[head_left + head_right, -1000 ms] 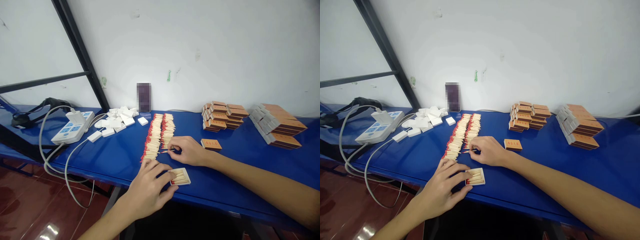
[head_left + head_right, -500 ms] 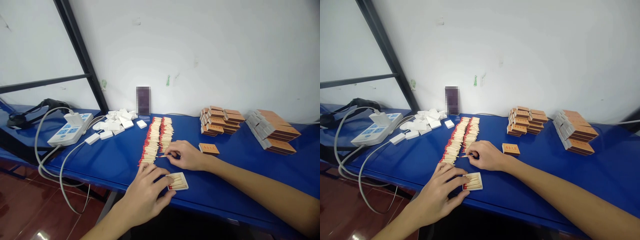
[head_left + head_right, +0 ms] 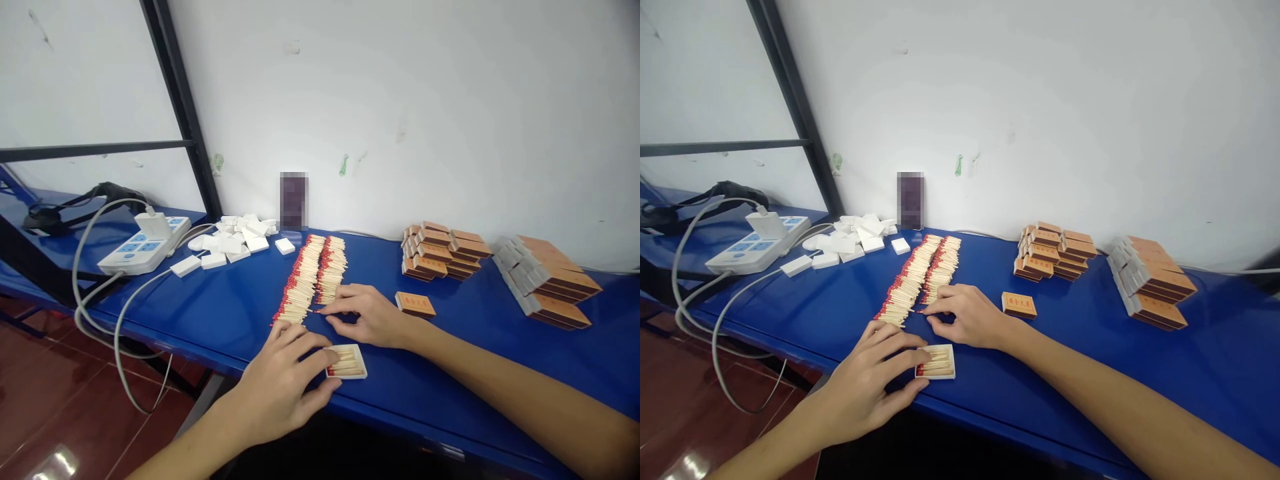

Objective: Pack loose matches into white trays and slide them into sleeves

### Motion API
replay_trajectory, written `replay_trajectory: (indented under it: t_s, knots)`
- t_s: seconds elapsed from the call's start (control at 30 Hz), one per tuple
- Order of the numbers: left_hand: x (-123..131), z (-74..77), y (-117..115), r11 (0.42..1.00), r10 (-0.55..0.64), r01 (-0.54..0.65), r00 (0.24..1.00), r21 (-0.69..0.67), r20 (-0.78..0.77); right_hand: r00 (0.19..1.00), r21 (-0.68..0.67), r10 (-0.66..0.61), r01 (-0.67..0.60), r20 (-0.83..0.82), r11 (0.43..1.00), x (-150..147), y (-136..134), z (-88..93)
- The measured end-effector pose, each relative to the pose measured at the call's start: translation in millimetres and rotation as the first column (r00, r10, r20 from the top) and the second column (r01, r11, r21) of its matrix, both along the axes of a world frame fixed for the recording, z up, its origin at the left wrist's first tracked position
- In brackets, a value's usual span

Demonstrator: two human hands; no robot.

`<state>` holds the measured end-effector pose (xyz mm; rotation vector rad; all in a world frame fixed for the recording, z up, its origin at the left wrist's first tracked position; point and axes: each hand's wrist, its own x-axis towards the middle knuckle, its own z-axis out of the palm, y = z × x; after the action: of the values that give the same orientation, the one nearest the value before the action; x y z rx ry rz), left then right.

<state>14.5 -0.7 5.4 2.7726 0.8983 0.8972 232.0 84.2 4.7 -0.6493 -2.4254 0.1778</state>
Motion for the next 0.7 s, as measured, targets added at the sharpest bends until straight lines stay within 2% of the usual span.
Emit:
replay_trajectory:
  t_s: [0.17,0.3,0.53,0.7]
  knots:
    - [0.0,-3.1,0.3,1.000,0.009,-0.009,1.000,0.024,0.009,0.999,-0.006,0.013,-0.014,-0.041,1.000,0.3,0.6,-1.3]
    - [-0.1,-3.1,0.4,1.000,-0.002,0.002,1.000,0.024,0.011,0.996,-0.030,-0.041,0.039,-0.082,0.999,-0.7,0.3,-2.5]
    - [1.0,-1.8,0.0,1.000,0.003,-0.003,0.999,-0.002,0.036,0.988,-0.026,-0.153,0.152,-0.013,0.988,-2.9,-1.0,0.0]
    - [2.0,3.0,-0.8,1.000,-0.007,0.006,1.000,-0.028,-0.015,0.989,-0.064,-0.147,0.147,0.001,0.987,-2.4,0.0,0.8]
